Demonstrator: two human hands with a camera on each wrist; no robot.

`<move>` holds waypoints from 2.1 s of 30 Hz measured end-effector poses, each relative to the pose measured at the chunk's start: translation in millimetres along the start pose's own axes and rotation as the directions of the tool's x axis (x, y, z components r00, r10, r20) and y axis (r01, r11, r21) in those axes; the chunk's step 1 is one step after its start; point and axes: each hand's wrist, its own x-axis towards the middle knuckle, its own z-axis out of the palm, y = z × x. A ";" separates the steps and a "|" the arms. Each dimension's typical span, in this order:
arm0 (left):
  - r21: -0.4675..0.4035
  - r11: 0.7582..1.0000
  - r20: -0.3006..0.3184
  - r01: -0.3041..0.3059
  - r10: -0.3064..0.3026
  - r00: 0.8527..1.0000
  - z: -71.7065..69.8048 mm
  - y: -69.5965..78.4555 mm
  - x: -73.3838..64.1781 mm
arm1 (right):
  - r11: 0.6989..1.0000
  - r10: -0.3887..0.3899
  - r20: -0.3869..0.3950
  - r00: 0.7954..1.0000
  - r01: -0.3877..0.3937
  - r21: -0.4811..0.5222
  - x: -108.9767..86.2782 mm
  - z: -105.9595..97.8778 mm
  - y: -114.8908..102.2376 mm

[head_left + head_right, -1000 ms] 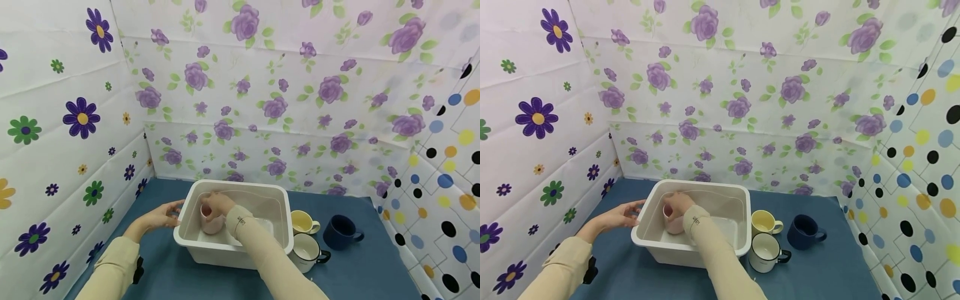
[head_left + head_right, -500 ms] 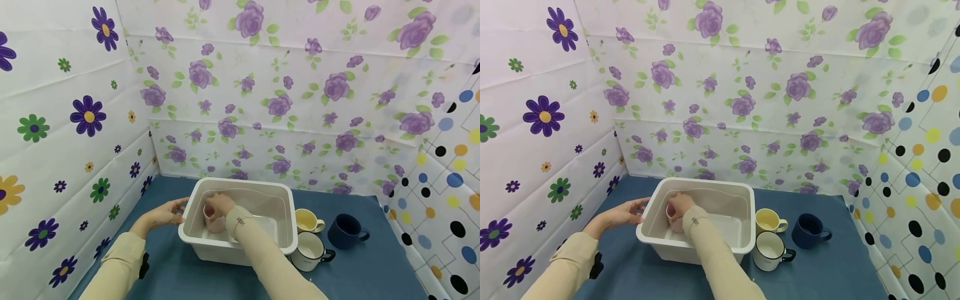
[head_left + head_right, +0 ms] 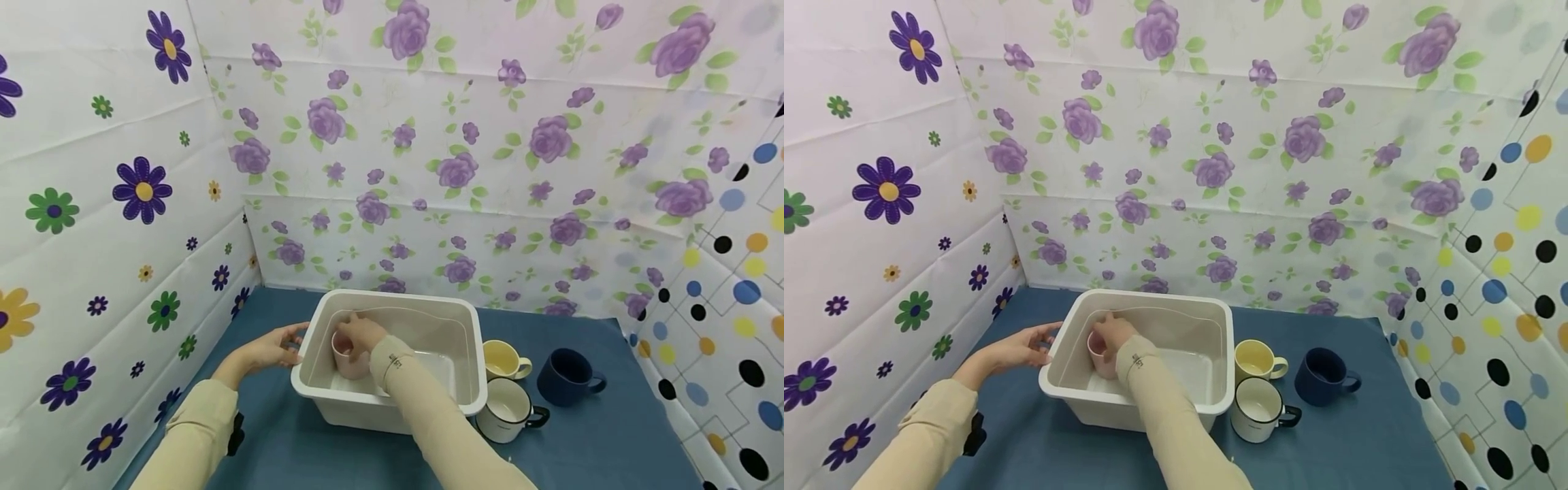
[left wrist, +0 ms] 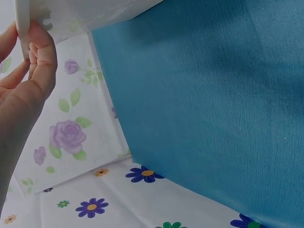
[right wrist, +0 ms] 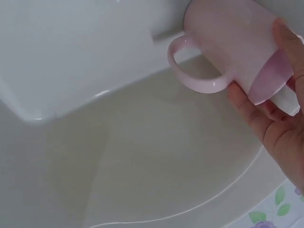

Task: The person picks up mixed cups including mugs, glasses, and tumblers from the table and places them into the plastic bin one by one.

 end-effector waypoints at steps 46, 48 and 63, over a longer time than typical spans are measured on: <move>0.002 0.999 0.032 0.034 -0.034 0.999 4.7 3.6 -1.0 | 0.948 -0.195 0.199 0.960 0.237 -0.211 -59.5 -37.6 22.6; 0.009 0.999 0.032 0.035 -0.036 0.999 4.5 3.2 -2.8 | 0.927 -0.255 0.189 0.948 0.295 -0.232 -65.5 -38.2 22.3; 0.007 1.000 0.042 0.027 -0.027 0.999 6.8 4.7 0.1 | 0.836 -0.444 0.176 0.878 0.477 -0.271 -113.8 -30.9 26.1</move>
